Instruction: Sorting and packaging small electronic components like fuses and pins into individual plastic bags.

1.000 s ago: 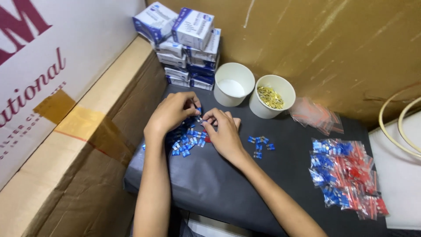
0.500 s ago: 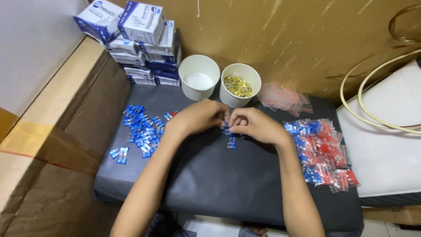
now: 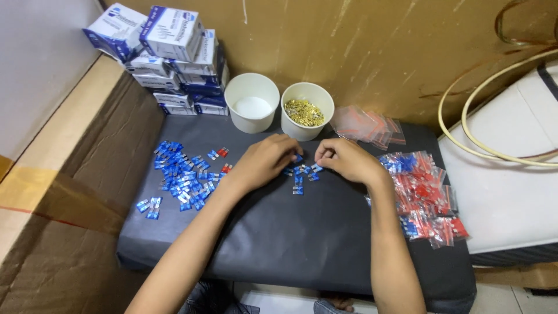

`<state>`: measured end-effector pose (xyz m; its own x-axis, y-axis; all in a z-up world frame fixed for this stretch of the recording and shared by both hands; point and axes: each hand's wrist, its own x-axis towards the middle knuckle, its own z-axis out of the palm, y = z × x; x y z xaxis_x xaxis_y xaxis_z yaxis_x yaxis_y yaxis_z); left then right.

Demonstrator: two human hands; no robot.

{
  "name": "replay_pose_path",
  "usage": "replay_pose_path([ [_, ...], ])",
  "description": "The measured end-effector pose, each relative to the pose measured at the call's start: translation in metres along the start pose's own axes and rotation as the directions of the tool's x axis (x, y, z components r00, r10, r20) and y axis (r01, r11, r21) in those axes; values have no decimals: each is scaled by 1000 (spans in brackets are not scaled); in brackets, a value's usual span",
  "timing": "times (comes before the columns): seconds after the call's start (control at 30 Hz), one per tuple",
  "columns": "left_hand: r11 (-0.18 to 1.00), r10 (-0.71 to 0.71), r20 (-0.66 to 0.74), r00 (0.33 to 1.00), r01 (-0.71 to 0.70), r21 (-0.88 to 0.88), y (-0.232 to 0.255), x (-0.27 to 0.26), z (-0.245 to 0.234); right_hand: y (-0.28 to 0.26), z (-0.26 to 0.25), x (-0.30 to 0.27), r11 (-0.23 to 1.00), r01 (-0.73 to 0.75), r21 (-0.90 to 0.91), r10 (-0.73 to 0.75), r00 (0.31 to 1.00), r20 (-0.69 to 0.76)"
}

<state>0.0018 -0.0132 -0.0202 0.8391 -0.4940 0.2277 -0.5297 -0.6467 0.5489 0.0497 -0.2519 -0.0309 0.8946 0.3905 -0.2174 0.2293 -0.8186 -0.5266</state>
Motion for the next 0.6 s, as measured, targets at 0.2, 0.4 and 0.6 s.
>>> replay_pose_path([
  [0.2, 998, -56, 5, 998, 56, 33, -2, -1, 0, -12, -1, -2, 999, -24, 21, 25, 1000, -16],
  [0.4, 992, -52, -10, 999, 53, 119, -8, 0, 4, -21, 1, -8, 999, -30, 32, 30, 999, 13],
  [0.6, 990, -61, 11, 998, 59, 126, -1, -2, -2, -24, 3, -9, 999, -25, 20, 26, 1000, -8],
])
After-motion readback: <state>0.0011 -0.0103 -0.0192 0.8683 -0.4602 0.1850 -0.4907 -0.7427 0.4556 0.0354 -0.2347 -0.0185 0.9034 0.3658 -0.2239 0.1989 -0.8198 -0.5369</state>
